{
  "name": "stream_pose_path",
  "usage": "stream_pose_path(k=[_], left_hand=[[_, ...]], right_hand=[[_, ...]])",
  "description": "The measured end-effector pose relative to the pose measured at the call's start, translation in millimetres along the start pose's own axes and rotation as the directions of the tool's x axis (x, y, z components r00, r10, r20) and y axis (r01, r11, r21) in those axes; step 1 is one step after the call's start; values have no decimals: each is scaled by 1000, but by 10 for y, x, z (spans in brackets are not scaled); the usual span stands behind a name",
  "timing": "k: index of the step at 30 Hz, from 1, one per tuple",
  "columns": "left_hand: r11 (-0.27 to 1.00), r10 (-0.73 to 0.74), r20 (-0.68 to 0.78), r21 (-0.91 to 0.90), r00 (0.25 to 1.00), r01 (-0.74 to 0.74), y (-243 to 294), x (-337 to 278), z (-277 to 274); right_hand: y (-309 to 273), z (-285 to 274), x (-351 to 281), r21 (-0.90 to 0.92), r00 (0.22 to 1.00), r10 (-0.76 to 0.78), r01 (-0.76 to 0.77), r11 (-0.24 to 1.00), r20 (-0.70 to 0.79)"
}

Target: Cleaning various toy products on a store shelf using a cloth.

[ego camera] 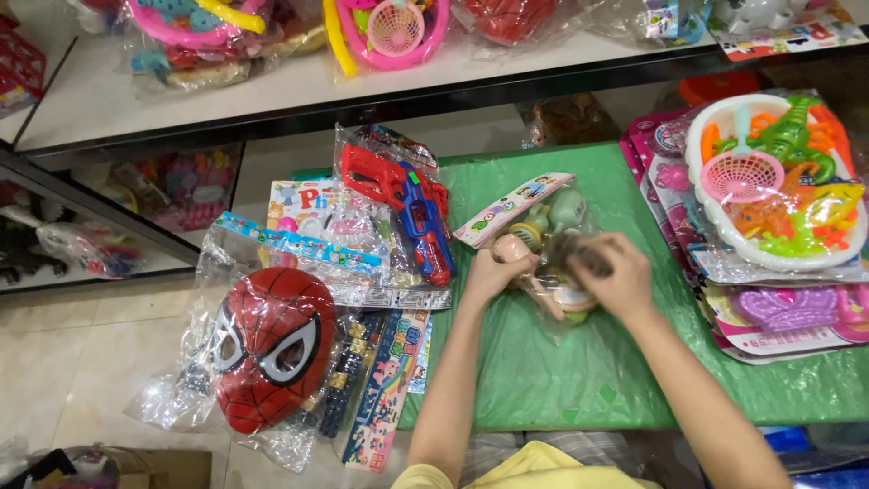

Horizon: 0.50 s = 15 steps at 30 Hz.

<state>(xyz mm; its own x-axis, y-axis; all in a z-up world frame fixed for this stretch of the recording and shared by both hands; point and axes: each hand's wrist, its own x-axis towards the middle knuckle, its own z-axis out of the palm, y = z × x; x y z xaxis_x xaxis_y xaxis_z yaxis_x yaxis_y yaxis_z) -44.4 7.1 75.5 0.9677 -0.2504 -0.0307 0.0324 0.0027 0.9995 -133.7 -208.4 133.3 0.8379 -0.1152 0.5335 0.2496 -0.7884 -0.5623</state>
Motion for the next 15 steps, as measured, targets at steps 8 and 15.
stream_pose_path(k=[8,15], left_hand=[[999,32,-2,31,1000,-31,99,-86,16],[973,-16,-109,226,994,40,206,-87,34]], right_hand=[[794,165,330,-337,969,241,-247,908,-61],[767,158,-1,-177,959,190,-229,957,-213]])
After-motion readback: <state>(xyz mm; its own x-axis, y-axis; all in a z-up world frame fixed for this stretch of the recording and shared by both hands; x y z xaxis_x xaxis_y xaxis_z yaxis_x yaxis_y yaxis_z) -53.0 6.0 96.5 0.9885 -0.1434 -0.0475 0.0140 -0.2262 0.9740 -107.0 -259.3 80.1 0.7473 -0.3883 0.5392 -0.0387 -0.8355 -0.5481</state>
